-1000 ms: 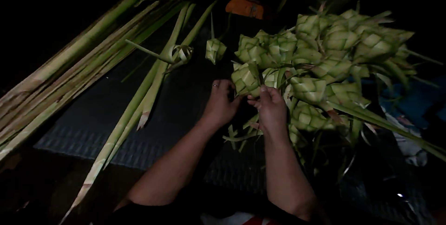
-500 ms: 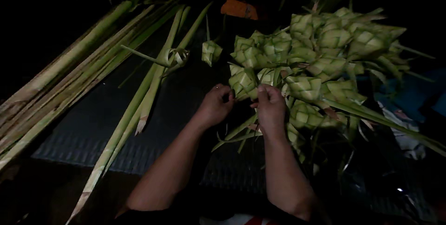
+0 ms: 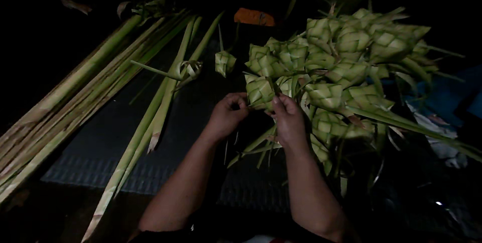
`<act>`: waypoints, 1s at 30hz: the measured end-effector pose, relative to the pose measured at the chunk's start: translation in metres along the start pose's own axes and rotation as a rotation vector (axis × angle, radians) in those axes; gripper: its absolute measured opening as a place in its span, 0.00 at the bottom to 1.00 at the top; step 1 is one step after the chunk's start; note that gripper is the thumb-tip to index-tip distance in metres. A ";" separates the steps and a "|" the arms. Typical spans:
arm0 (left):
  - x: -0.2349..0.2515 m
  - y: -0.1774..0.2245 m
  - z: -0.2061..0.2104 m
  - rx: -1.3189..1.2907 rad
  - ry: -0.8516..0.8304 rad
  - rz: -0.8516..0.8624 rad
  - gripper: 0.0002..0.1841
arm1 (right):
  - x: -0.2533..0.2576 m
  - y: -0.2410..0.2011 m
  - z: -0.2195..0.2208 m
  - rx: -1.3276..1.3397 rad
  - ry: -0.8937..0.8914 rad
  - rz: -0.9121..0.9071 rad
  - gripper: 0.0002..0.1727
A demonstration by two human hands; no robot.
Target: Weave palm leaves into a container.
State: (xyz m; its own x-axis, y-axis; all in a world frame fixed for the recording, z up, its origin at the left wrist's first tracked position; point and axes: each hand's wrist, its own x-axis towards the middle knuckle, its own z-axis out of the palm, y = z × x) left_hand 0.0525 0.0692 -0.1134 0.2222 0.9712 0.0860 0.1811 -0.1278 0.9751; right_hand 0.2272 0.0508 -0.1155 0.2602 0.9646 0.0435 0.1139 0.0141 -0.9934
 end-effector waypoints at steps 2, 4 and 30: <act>0.002 -0.001 -0.002 -0.057 -0.012 -0.022 0.08 | 0.000 0.001 0.000 0.008 -0.009 -0.005 0.15; 0.002 -0.002 -0.003 -0.086 -0.015 -0.025 0.07 | 0.000 0.002 -0.001 0.017 -0.012 -0.017 0.15; -0.003 0.005 -0.005 0.126 -0.133 0.078 0.10 | 0.002 -0.001 -0.001 0.035 0.081 0.059 0.17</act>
State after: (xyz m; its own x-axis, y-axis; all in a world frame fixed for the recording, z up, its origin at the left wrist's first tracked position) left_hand 0.0476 0.0665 -0.1080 0.3639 0.9231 0.1247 0.2749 -0.2343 0.9325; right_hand 0.2286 0.0527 -0.1141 0.3426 0.9394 -0.0086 0.0625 -0.0319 -0.9975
